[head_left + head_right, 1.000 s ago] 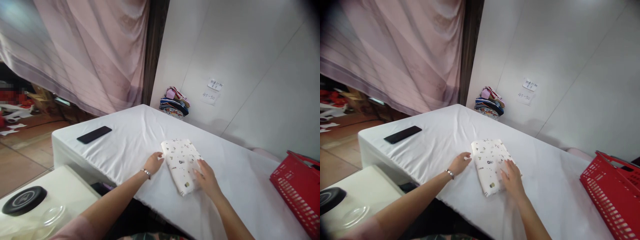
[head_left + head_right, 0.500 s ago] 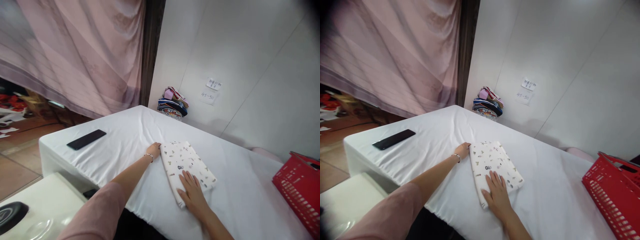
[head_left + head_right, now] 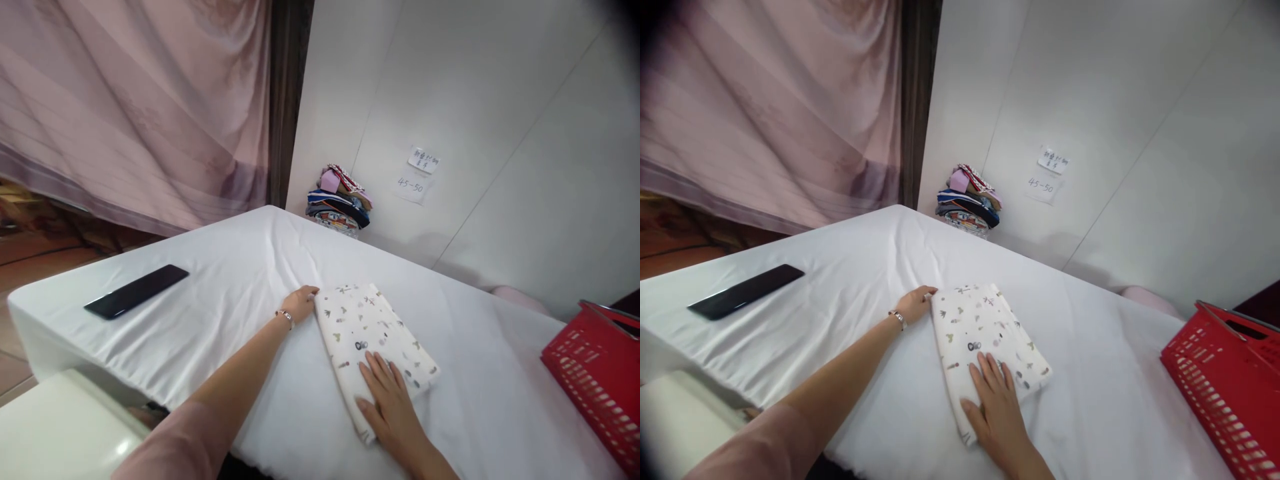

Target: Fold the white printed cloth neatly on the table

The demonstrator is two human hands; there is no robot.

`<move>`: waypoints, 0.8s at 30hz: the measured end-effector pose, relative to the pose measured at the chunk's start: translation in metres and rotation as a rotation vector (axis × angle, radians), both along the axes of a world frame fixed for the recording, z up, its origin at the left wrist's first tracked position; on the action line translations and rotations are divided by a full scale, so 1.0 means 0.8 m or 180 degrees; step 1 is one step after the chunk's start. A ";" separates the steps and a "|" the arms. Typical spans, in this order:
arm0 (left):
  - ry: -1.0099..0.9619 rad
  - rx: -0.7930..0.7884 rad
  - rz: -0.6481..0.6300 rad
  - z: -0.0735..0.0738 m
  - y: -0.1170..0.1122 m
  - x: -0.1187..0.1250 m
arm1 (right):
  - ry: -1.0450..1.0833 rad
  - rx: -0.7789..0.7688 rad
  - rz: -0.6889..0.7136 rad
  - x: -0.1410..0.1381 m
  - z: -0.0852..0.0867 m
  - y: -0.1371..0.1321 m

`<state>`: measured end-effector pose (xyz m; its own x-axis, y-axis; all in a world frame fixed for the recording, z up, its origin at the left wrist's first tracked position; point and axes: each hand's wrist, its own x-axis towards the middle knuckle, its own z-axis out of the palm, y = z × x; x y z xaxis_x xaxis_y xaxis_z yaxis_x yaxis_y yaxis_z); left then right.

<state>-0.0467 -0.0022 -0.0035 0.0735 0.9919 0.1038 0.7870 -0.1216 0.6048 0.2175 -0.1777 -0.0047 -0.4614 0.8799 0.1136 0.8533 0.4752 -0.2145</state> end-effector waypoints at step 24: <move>-0.0754 -0.0218 -0.0453 0.003 0.003 0.001 | -0.0142 -0.0056 -0.0067 -0.003 0.005 -0.002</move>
<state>-0.0461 0.0004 -0.0013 0.1940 0.9786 0.0679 0.6006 -0.1733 0.7805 0.2150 -0.1796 -0.0006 -0.4470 0.8912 0.0777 0.8720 0.4534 -0.1843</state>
